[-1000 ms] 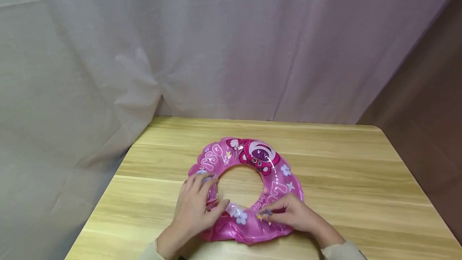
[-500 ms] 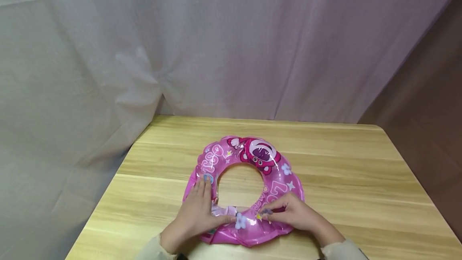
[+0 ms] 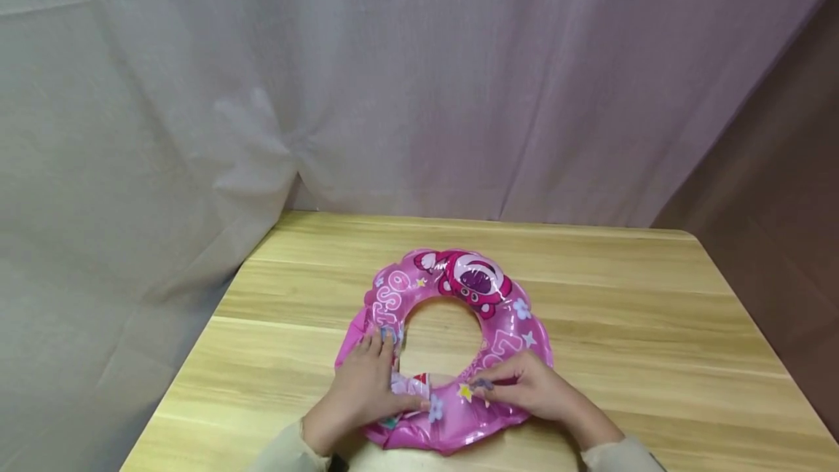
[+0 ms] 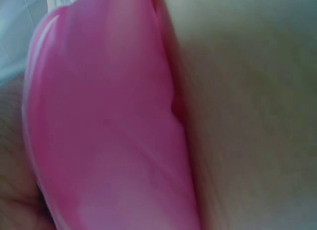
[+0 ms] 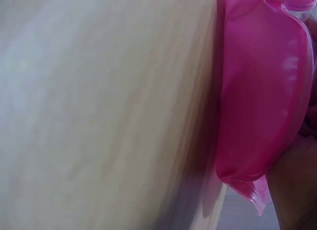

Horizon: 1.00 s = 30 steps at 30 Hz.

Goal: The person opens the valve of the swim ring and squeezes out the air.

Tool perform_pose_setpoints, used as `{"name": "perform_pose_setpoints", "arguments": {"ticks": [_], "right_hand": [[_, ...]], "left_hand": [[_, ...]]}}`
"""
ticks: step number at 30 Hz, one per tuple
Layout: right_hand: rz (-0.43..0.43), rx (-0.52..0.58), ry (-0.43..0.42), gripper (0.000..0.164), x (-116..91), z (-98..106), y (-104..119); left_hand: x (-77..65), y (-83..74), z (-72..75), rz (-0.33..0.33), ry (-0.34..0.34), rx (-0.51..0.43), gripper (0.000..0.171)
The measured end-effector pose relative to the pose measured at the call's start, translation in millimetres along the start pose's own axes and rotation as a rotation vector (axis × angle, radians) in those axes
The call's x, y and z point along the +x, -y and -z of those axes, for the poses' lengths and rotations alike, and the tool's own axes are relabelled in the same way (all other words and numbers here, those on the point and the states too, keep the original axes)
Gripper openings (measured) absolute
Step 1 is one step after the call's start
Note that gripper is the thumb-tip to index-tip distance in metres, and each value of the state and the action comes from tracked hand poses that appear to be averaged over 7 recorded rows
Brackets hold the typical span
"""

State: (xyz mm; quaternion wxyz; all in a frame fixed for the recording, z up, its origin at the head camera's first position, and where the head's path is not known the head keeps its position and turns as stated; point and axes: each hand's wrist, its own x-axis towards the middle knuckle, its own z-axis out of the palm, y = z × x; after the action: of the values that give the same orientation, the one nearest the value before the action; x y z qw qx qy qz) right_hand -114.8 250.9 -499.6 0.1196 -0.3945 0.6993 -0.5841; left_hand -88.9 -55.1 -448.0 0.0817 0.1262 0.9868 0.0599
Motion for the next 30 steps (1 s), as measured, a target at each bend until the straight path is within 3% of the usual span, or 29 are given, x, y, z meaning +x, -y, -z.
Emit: {"name": "perform_pose_setpoints", "arguments": {"ticks": [11, 21, 30], "right_hand": [[0.067, -0.001, -0.023, 0.023, 5, 1, 3], [0.018, 0.012, -0.008, 0.024, 2, 0, 1], [0.046, 0.016, -0.006, 0.024, 3, -1, 1]], "left_hand": [[3.5, -3.7, 9.9, 0.002, 0.037, 0.093, 0.134], [3.8, -5.1, 8.4, 0.017, 0.073, 0.112, 0.135], [4.6, -6.7, 7.6, 0.017, 0.086, 0.143, 0.134]]}}
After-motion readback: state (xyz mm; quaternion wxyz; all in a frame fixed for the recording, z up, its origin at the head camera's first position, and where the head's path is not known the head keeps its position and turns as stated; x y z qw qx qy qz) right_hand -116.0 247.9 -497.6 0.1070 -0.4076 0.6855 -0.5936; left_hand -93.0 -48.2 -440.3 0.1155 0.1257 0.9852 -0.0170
